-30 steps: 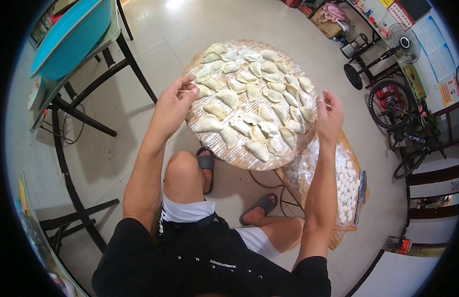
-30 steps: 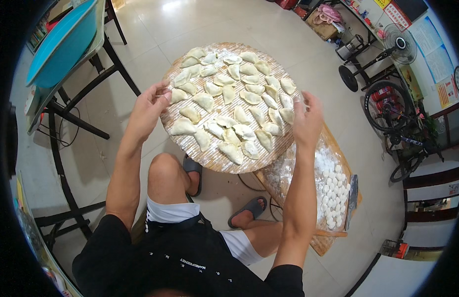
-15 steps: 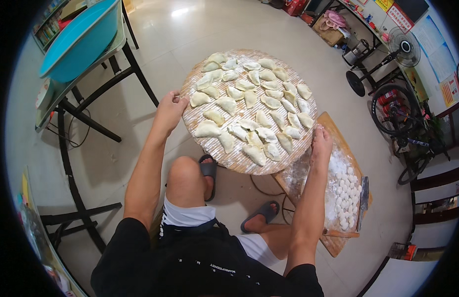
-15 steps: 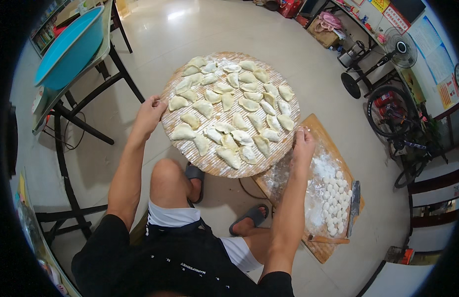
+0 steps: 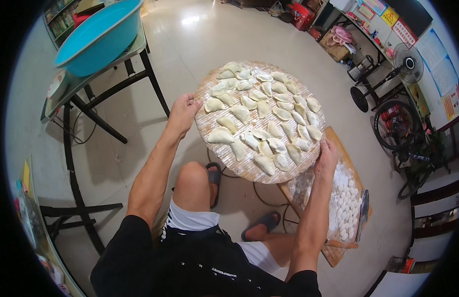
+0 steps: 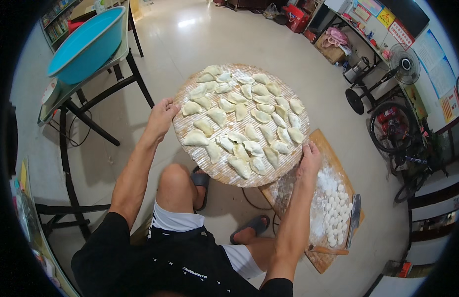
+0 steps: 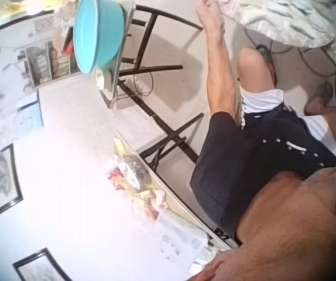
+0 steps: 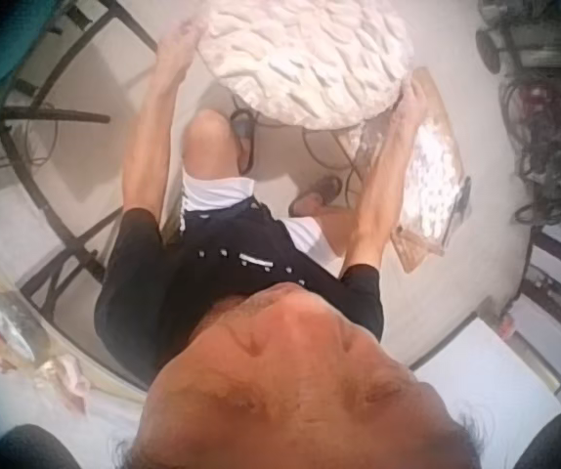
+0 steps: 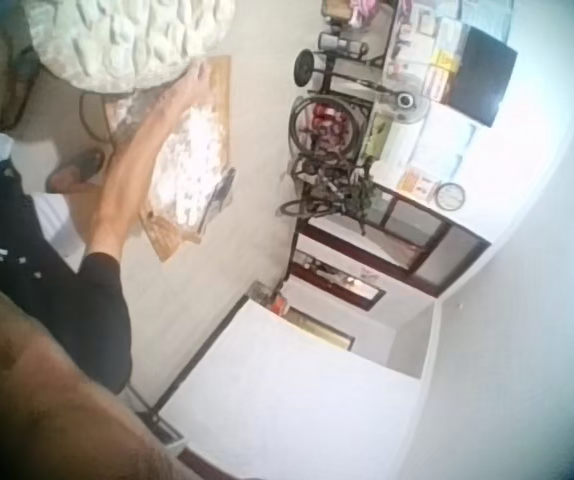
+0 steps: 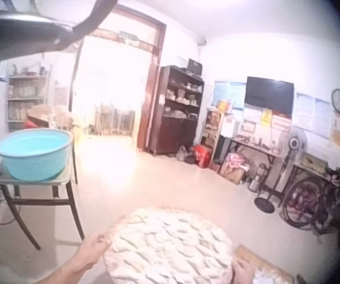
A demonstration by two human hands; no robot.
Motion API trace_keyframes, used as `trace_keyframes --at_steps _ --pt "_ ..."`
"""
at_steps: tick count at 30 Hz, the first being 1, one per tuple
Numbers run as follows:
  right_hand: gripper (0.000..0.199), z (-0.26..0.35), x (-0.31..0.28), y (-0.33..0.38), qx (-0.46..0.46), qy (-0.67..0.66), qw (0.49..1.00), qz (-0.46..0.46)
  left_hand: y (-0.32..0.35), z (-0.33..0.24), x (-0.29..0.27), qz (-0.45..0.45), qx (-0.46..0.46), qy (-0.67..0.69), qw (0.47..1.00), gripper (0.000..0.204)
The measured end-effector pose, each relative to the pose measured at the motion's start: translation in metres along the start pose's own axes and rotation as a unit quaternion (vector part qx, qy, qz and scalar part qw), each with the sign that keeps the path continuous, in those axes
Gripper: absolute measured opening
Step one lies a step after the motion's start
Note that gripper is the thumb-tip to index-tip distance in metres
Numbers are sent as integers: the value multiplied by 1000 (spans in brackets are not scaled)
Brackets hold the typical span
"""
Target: The person arranges finished dumplings on a large round tray and then rolls out small dough balls into flat circular wrappers using a rolling pin on a floured wooden board. The person handles the dough and rolling pin by hand.
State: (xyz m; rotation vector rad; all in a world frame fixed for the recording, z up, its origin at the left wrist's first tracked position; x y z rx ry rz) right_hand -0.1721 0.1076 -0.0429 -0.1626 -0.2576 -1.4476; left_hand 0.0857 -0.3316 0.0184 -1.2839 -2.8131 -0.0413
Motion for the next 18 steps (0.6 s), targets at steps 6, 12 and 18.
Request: trace_keyframes --at_steps 6,12,18 --pt "24 19 9 9 -46 32 997 58 -3 19 -13 19 37 1 999 44" --pt "28 58 18 9 -71 50 990 113 26 -21 -29 22 118 14 993 36" --pt "32 143 92 15 -43 68 985 149 45 -94 -78 1 171 -23 985 36"
Point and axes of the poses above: each hand's wrist, its own y-axis away from the middle knuckle, its own x-axis out of the palm, z = x × y, the point moved 1 cm from there along -y, towards the middle knuckle, and after that the axes turned 1 degree about z, right-handed, at the moved point
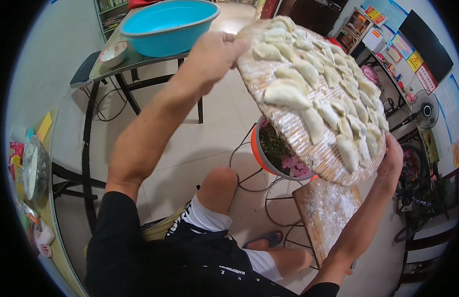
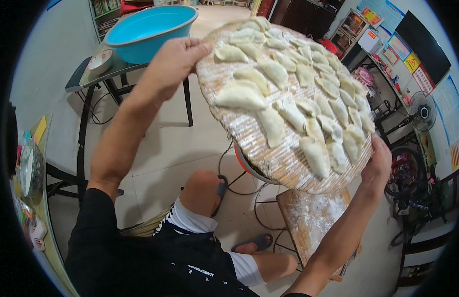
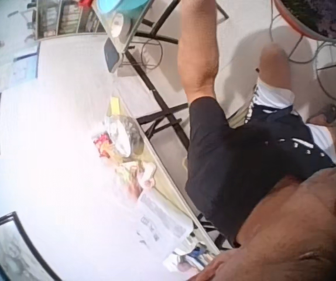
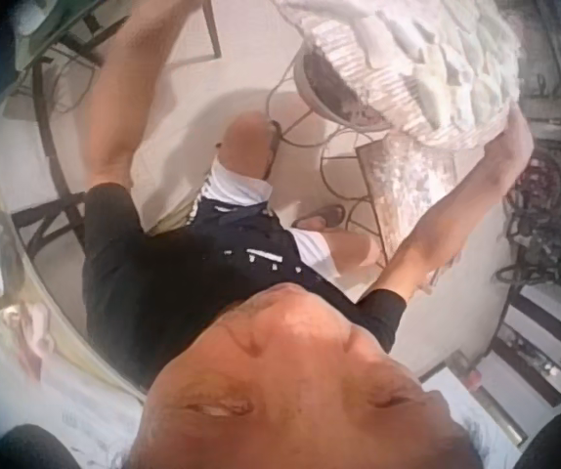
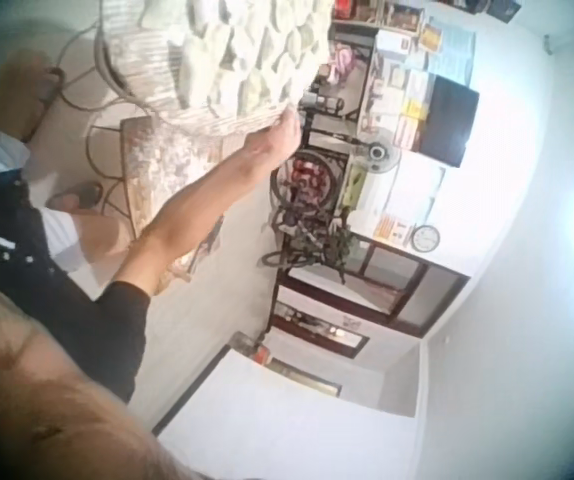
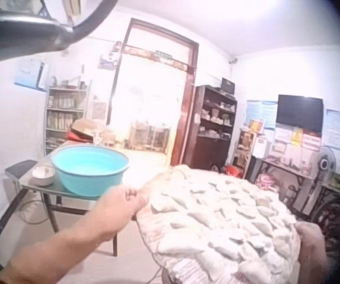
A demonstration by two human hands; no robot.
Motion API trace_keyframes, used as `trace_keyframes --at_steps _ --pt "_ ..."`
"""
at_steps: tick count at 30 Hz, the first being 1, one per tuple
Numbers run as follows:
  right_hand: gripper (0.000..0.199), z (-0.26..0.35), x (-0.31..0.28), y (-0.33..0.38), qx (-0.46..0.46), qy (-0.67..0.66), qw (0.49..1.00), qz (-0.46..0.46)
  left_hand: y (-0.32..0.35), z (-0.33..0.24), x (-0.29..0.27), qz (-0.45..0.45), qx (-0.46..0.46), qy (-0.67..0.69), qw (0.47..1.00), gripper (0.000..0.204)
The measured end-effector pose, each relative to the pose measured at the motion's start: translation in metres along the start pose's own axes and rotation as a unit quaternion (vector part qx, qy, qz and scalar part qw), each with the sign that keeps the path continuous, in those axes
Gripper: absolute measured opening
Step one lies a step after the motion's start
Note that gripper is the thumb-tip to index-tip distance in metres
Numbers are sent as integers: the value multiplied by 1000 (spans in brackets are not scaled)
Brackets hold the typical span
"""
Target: The person arranges finished dumplings on a large round tray and then rolls out small dough balls into flat circular wrappers using a rolling pin on a floured wooden board. The person handles the dough and rolling pin by hand.
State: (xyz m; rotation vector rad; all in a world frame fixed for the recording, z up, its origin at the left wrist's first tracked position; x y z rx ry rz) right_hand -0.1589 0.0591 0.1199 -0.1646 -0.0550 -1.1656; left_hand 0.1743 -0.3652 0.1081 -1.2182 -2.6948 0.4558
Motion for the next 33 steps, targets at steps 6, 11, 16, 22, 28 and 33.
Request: trace_keyframes --at_steps 6,11,16,22,28,33 --pt "31 94 98 -24 19 -43 996 70 -32 -108 -86 14 3 -28 1000 36" --pt "28 85 192 -41 2 -85 987 135 -26 -122 -174 -25 39 -39 998 41" --pt "25 70 294 -61 1 -121 976 181 -20 -135 -267 -60 -9 -63 996 40" --pt "23 54 393 -69 1 -116 979 168 -3 -136 -319 -151 -10 -68 986 39" --pt "23 33 480 -82 10 -102 974 204 -12 -123 -405 -198 0 -98 975 38" --pt "24 23 515 -82 -1 -91 978 189 -21 -112 -410 -205 17 -77 976 37"
Point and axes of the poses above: each hand's wrist, its own y-axis away from the middle knuckle, its own x-axis out of the palm, z = x × y, the point moved 1 cm from there along -y, towards the middle knuckle, and after that the axes turned 1 degree about z, right-handed, at the moved point
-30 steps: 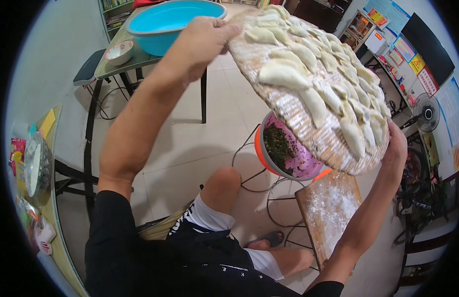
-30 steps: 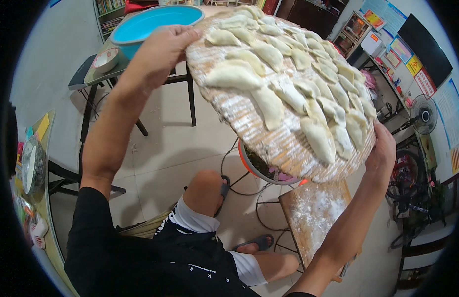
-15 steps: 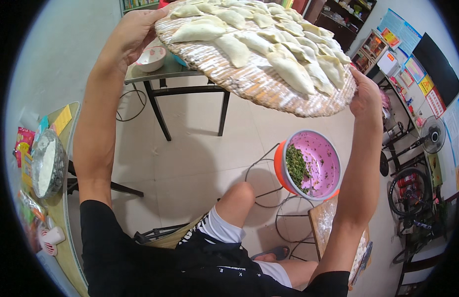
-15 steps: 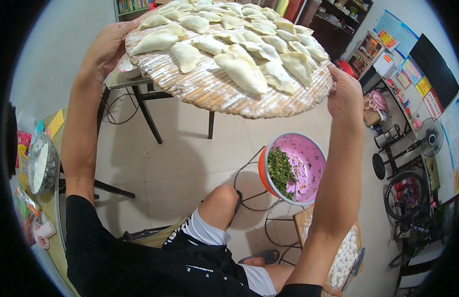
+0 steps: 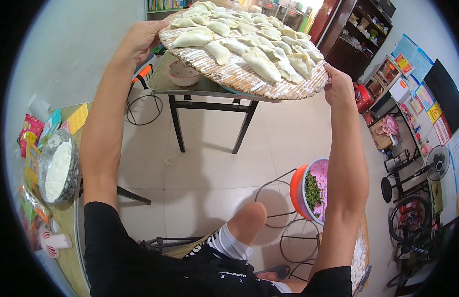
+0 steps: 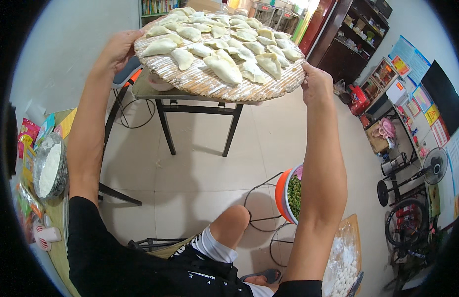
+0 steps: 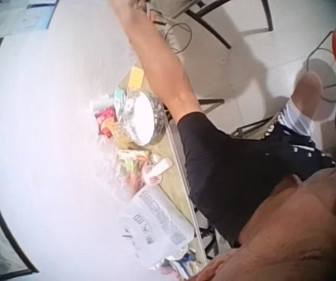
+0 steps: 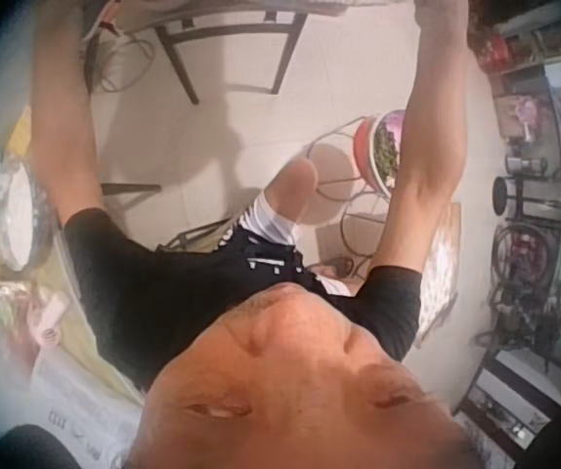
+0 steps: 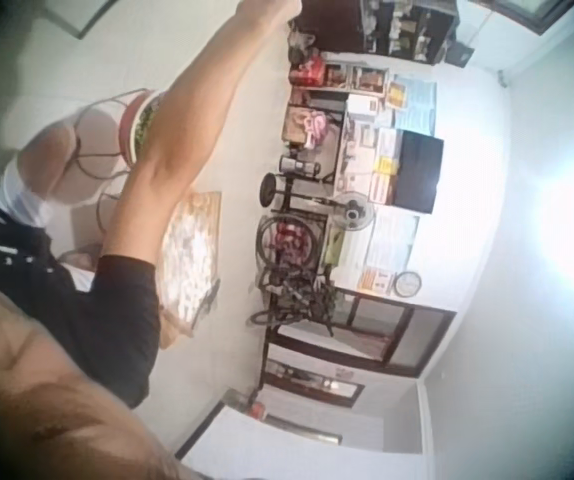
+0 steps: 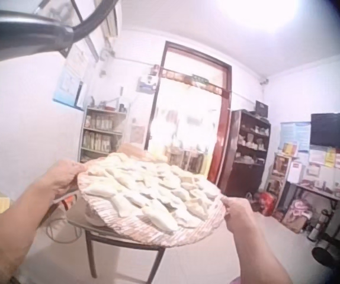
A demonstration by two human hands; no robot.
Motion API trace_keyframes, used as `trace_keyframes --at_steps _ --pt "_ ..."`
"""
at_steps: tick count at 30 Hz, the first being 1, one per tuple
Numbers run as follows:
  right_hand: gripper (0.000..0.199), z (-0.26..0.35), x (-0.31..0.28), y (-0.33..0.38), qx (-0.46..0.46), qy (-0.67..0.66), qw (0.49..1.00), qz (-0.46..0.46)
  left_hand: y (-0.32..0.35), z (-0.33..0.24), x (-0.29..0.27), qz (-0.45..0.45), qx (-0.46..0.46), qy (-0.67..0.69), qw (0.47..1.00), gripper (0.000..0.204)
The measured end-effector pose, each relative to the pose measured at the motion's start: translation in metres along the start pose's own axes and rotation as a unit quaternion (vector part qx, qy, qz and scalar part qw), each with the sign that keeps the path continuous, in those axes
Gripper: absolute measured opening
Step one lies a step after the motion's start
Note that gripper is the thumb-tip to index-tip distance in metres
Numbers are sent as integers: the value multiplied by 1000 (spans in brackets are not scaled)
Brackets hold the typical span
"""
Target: The person arranges finished dumplings on a large round tray and then rolls out small dough balls into flat circular wrappers using a rolling pin on a floured wooden board. The person handles the dough and rolling pin by hand.
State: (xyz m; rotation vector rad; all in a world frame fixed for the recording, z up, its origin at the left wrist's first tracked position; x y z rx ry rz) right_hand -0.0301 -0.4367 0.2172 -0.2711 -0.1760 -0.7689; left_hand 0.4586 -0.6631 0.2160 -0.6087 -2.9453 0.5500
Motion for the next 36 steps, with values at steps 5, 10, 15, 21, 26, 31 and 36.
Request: trace_keyframes --at_steps 5,10,15,21,26,31,36 --pt "13 -14 1 -17 7 3 1000 -2 -24 24 -8 12 -17 -1 1000 35" --pt "11 -29 1 -11 27 8 1000 -7 -32 47 -9 29 -56 7 998 35" --pt "28 -25 -3 5 22 39 999 19 -17 52 8 31 -87 78 993 38" --pt "73 -2 -53 62 82 -59 994 34 -34 61 -37 -39 -104 -25 993 49" --pt "67 2 -168 152 72 -109 991 41 13 38 -13 -174 15 -26 984 55" --pt "34 3 -315 274 41 -44 994 -92 150 3 179 -81 137 117 980 42" --pt "22 -2 -419 394 42 32 965 -256 251 2 359 168 66 106 978 28"
Point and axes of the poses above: each hand's wrist, its own y-axis away from the middle knuckle, its own x-axis out of the palm, z = x × y, the point moved 1 cm from there along -y, towards the middle knuckle, and after that the axes turned 1 degree about z, right-handed, at the moved point
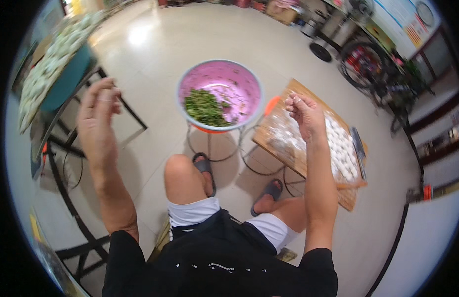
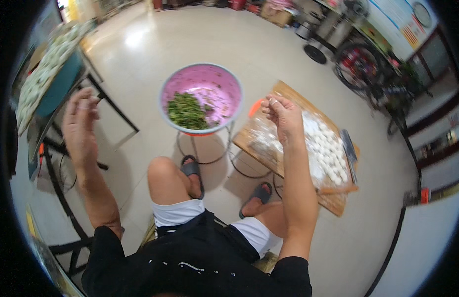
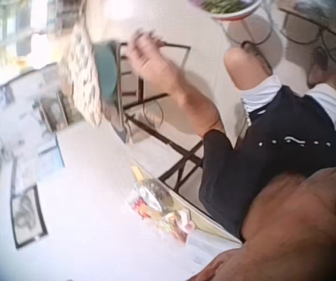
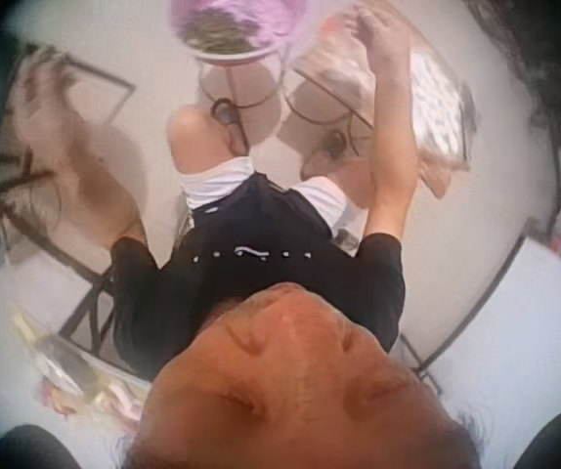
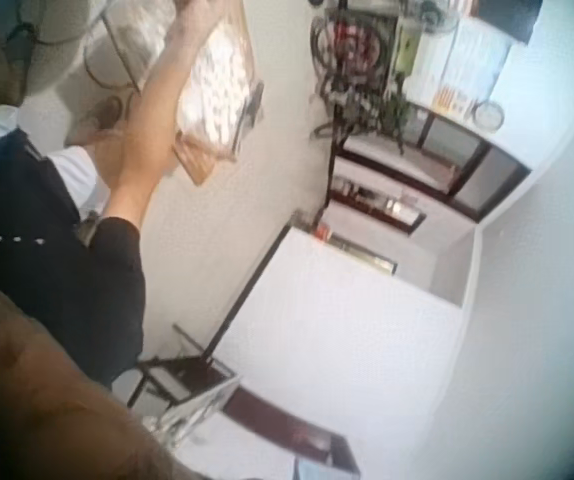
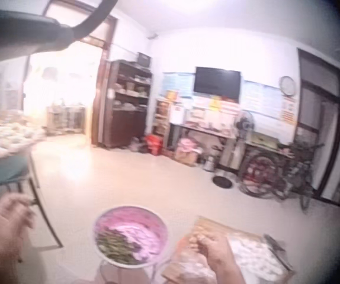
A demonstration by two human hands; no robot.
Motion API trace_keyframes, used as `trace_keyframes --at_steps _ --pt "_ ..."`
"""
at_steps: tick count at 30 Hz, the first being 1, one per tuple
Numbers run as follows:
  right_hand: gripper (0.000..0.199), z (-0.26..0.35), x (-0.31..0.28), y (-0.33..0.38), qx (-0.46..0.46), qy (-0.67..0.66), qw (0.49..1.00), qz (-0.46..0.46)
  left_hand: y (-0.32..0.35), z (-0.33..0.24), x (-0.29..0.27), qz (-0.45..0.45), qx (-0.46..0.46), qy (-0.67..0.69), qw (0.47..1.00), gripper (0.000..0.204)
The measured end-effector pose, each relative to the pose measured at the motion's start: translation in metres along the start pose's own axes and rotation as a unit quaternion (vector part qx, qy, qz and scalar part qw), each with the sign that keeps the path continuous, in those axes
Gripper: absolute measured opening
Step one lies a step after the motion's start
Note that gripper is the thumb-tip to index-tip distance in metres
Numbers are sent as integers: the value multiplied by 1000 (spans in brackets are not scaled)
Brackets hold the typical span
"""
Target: The person arranges finished dumplings on a large round tray and then rolls out small dough balls into flat circular wrappers using a rolling pin on a floured wooden board. The person handles the dough and rolling pin by hand.
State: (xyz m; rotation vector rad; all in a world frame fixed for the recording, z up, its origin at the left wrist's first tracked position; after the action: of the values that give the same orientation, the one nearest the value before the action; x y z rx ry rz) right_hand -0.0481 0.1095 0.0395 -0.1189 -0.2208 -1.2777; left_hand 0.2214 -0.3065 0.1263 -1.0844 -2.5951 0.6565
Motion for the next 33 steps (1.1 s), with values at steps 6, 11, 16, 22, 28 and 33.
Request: trace_keyframes --at_steps 6,11,16,22,28,33 --pt "13 -3 -118 42 -11 63 982 -177 50 24 223 340 -73 39 937 28" --pt "27 -15 -197 62 -57 433 839 -324 93 53 350 527 -72 -62 844 35" --pt "50 -38 -228 87 -66 572 731 -366 140 113 446 568 61 -120 812 39" --pt "78 -47 -210 80 100 688 670 -261 190 159 552 555 228 -124 790 50" --pt "77 -55 -185 86 19 707 693 -141 184 155 551 577 252 -151 762 35" --pt "66 -62 -184 91 -67 629 774 -24 168 148 491 568 171 -213 777 32"
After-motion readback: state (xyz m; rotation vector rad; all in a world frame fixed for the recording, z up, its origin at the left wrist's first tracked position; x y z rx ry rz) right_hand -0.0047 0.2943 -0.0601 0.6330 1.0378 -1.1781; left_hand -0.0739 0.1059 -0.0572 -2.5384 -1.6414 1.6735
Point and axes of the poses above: each hand's wrist, its own y-axis away from the middle knuckle, its own x-axis out of the palm, z = x × y, the point moved 1 cm from there along -y, towards the middle knuckle, and after that the axes turned 1 degree about z, right-handed, at the moved point
